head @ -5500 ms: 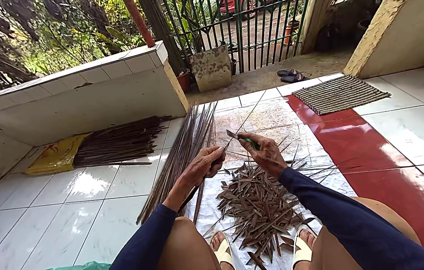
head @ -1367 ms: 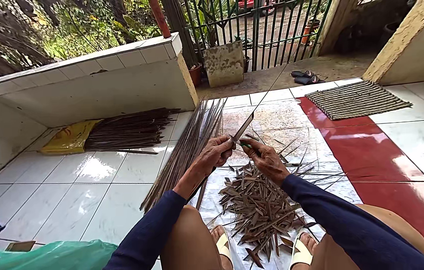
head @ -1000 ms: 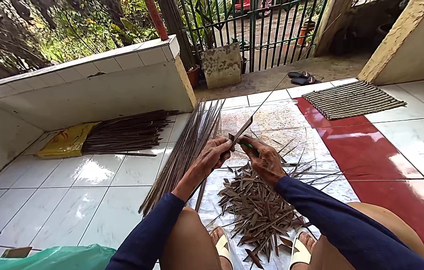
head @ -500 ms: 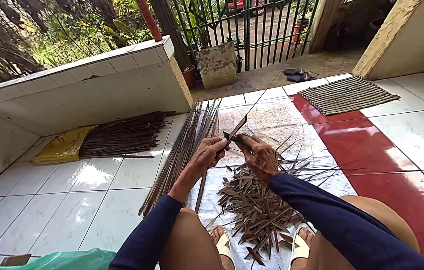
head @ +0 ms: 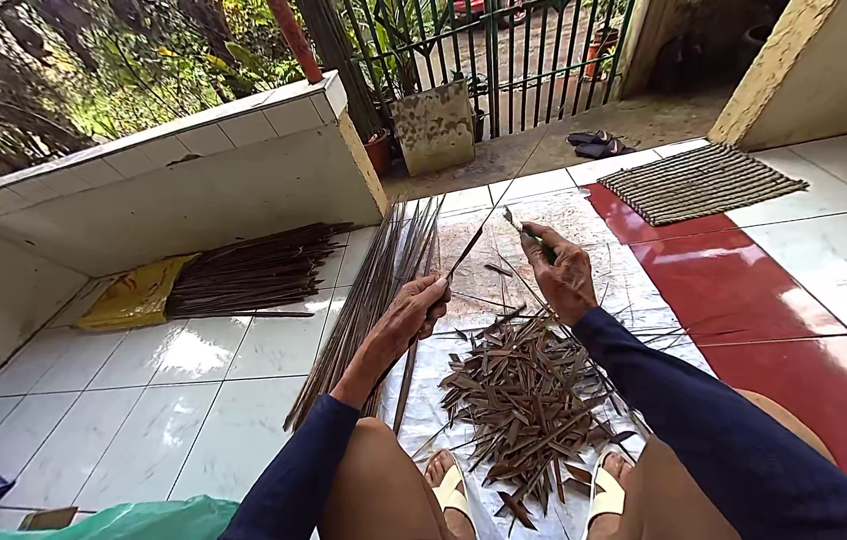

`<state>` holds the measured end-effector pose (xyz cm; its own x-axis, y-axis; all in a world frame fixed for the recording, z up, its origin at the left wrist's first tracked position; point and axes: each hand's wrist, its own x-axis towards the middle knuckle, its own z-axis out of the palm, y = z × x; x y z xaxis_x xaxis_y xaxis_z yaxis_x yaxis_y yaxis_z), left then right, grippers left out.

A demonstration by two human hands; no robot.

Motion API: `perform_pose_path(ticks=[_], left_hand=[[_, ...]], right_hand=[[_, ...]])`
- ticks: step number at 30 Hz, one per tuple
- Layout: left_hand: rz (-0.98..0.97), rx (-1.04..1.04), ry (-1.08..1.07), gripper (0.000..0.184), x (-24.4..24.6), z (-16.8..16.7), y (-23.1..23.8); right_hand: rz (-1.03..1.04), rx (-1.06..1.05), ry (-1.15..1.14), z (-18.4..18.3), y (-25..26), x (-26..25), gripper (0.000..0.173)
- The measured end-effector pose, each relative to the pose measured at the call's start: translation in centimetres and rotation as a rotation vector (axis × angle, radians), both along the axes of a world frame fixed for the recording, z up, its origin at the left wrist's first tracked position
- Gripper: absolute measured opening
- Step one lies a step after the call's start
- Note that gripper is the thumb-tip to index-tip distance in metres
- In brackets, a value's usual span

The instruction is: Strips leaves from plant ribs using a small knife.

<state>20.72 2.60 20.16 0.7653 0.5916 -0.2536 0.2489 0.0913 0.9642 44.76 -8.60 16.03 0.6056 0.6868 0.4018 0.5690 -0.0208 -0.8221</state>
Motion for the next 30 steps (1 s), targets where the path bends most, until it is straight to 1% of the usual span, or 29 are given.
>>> perform_pose_path(ticks=[2, 5, 7, 10, 13, 17, 19, 22, 26, 30], left_hand=[[-0.033, 0.057, 0.027, 0.035, 0.1, -0.2, 0.1], [-0.062, 0.223, 0.094, 0.027, 0.3, -0.9, 0.2], [-0.072, 0.253, 0.077, 0.022, 0.5, -1.1, 0.1], [-0.088, 0.290, 0.050, 0.025, 0.8, -0.9, -0.1], [-0.118, 0.364, 0.066, 0.032, 1.0, -0.6, -0.3], [-0.128, 0.562, 0.104, 0.034, 1.0, -1.0, 0.0], [-0.141, 0.611, 0.122, 0.033, 1.1, -1.1, -0.1], [-0.170, 0.649, 0.131, 0.036, 1.2, -1.0, -0.3], [-0.179, 0.660, 0.102, 0.035, 1.2, -0.8, -0.3], [-0.195, 0.668, 0.117, 0.035, 1.2, -0.5, -0.5]], right_hand=[[0.101, 0.016, 0.006, -0.1, -0.5, -1.1, 0.033], [0.238, 0.001, -0.013, -0.5, -1.0, -3.3, 0.031], [0.304, -0.021, -0.010, -0.7, -1.1, -4.2, 0.031], [0.361, -0.047, 0.008, -1.1, -1.0, -5.0, 0.031], [0.401, -0.093, 0.046, -1.1, -1.0, -5.1, 0.033], [0.355, -0.150, 0.012, -1.4, -1.0, -5.3, 0.034], [0.294, -0.172, -0.034, -1.5, -1.1, -5.4, 0.035], [0.212, -0.173, -0.104, -1.4, -1.1, -5.4, 0.034], [0.186, -0.149, -0.114, -1.3, -1.1, -5.2, 0.035], [0.135, -0.134, -0.110, -1.0, -0.9, -4.5, 0.036]])
